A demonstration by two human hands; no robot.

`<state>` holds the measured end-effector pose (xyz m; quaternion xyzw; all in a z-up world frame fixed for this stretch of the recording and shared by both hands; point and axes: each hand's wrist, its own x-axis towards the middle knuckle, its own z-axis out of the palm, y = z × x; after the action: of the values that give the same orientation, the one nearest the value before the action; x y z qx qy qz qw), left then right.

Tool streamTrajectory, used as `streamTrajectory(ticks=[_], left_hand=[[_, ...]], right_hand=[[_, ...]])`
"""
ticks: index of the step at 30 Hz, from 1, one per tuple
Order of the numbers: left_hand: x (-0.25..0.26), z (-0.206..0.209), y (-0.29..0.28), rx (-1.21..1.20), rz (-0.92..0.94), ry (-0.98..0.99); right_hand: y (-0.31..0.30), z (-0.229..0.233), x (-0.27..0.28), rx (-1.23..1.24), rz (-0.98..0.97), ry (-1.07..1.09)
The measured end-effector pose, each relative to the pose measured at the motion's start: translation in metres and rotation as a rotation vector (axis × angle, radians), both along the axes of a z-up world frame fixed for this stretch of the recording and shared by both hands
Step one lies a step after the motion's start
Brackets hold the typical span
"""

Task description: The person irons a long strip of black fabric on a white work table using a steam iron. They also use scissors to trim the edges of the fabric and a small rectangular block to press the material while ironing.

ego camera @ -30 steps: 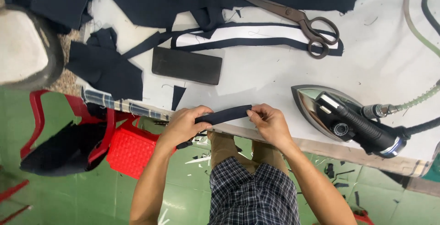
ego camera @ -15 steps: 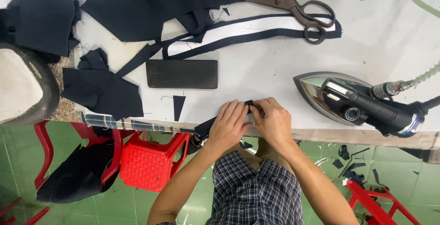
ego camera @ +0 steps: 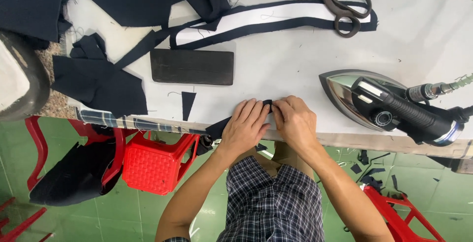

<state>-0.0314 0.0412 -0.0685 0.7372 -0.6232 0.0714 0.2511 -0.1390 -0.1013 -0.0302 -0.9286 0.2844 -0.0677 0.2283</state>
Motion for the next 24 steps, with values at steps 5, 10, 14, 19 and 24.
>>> streamTrajectory(ticks=[5,10,14,19,24], left_hand=[[0.000,-0.004,-0.001,0.030,0.002,0.003],[0.001,-0.003,-0.003,0.057,-0.007,0.024],[0.001,-0.004,-0.002,0.058,-0.016,0.022],[0.000,-0.006,0.000,0.066,-0.019,0.024],[0.001,-0.003,0.000,0.000,-0.007,0.049]], right_hand=[[-0.002,-0.004,-0.004,-0.082,0.056,-0.081],[-0.007,-0.008,-0.008,-0.197,0.145,-0.135],[-0.012,-0.014,-0.018,-0.284,0.266,-0.131],[-0.013,-0.023,-0.029,-0.322,0.384,-0.122],[-0.011,-0.014,-0.029,-0.436,0.515,-0.042]])
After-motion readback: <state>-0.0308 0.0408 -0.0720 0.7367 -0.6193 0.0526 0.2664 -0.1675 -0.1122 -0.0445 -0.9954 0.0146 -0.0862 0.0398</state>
